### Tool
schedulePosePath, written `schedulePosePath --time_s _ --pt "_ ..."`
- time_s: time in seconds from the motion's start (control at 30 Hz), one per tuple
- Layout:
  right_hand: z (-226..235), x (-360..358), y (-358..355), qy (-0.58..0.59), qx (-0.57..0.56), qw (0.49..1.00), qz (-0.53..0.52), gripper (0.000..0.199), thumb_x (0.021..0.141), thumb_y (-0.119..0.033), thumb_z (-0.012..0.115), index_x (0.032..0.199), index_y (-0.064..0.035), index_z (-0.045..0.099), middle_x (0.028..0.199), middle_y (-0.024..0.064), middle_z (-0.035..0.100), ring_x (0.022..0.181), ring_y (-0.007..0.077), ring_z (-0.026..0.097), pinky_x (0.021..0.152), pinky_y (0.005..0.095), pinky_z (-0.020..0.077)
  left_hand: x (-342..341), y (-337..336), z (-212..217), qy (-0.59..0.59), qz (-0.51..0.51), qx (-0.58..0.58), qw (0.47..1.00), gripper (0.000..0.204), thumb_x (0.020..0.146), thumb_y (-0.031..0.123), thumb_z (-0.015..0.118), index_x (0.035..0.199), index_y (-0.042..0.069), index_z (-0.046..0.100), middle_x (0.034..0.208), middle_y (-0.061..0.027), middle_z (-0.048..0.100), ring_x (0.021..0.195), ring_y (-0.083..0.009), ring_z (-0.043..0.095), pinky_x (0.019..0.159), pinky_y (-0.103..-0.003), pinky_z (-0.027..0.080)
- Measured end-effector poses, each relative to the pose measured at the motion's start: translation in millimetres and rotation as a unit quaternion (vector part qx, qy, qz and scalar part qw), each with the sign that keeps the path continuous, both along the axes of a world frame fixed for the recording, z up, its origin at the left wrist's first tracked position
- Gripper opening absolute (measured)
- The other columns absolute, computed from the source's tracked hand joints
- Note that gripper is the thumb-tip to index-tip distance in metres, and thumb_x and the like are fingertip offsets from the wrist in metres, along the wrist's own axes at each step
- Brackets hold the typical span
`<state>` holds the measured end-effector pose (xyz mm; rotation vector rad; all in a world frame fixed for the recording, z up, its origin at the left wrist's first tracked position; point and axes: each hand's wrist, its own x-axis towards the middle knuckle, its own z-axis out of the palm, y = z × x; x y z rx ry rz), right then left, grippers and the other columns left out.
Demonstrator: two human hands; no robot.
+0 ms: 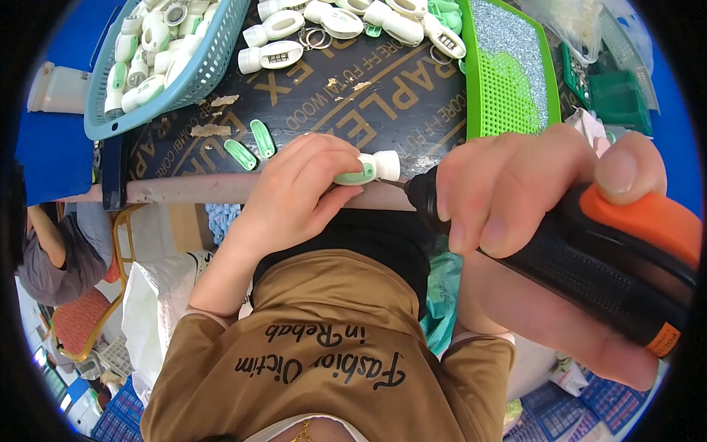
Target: Assembling small keychain flashlights by attaching covers and securing them with small screws using an electric screwdriver.
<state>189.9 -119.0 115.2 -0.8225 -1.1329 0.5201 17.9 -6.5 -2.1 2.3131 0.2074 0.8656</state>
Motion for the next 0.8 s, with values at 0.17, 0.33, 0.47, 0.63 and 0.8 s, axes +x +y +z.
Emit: schedulePosePath --time_s 0.17,0.33,0.47,0.63,0.8 --pt "3.9 -3.0 -11.8 0.002 0.004 1.0 -0.005 0.059 0.071 -0.055 0.07 0.101 -0.0091 0.049 0.064 -0.0004 0.056 0.049 0.007 0.055 0.049 0.0202 0.0479 -0.5 1.0 7.2 0.006 0.008 0.01 1.0 0.041 0.066 0.014 0.077 0.101 0.006 0.057 0.094 -0.0077 0.06 0.09 -0.029 0.059 0.079 -0.039 0.045" --pt "6.8 -1.7 -26.6 0.005 0.005 1.0 -0.009 0.059 0.071 -0.054 0.071 0.101 -0.009 0.049 0.064 -0.0005 0.057 0.049 0.0069 0.056 0.049 0.0199 0.0483 0.7 -1.3 17.2 -0.023 0.031 0.016 0.999 0.043 0.061 0.022 0.08 0.099 0.007 0.064 0.094 -0.0056 0.06 0.091 -0.0258 0.057 0.079 -0.037 0.043" --pt "12.5 7.1 -33.4 0.004 0.003 1.0 -0.013 0.058 0.071 -0.054 0.071 0.101 -0.0089 0.049 0.064 -0.0005 0.057 0.049 0.0067 0.056 0.049 0.0197 0.0487 3.8 -8.1 21.7 -0.08 0.013 -0.018 0.997 0.03 0.059 0.017 0.079 0.086 0.009 0.069 0.09 -0.0033 0.062 0.085 -0.0223 0.057 0.074 -0.034 0.042" --pt "12.3 -10.2 -25.5 0.003 0.004 1.0 -0.018 0.057 0.072 -0.053 0.072 0.1 -0.0088 0.049 0.064 -0.0005 0.057 0.048 0.0066 0.057 0.049 0.0194 0.0491 2.7 -12.2 29.4 -0.096 0.004 -0.04 0.995 0.022 0.059 0.009 0.079 0.079 0.01 0.07 0.083 -0.0012 0.063 0.077 -0.0205 0.058 0.068 -0.032 0.04" --pt "-8.9 -27.5 -6.7 0.047 0.113 0.992 -0.041 0.056 0.072 -0.051 0.073 0.1 -0.0086 0.049 0.064 -0.0005 0.058 0.049 0.0065 0.057 0.049 0.0196 0.0499 2.3 -15.3 38.9 -0.084 0.018 -0.048 0.995 0.019 0.059 0.007 0.079 0.074 0.01 0.069 0.079 -0.0007 0.063 0.075 -0.0202 0.058 0.068 -0.032 0.039"
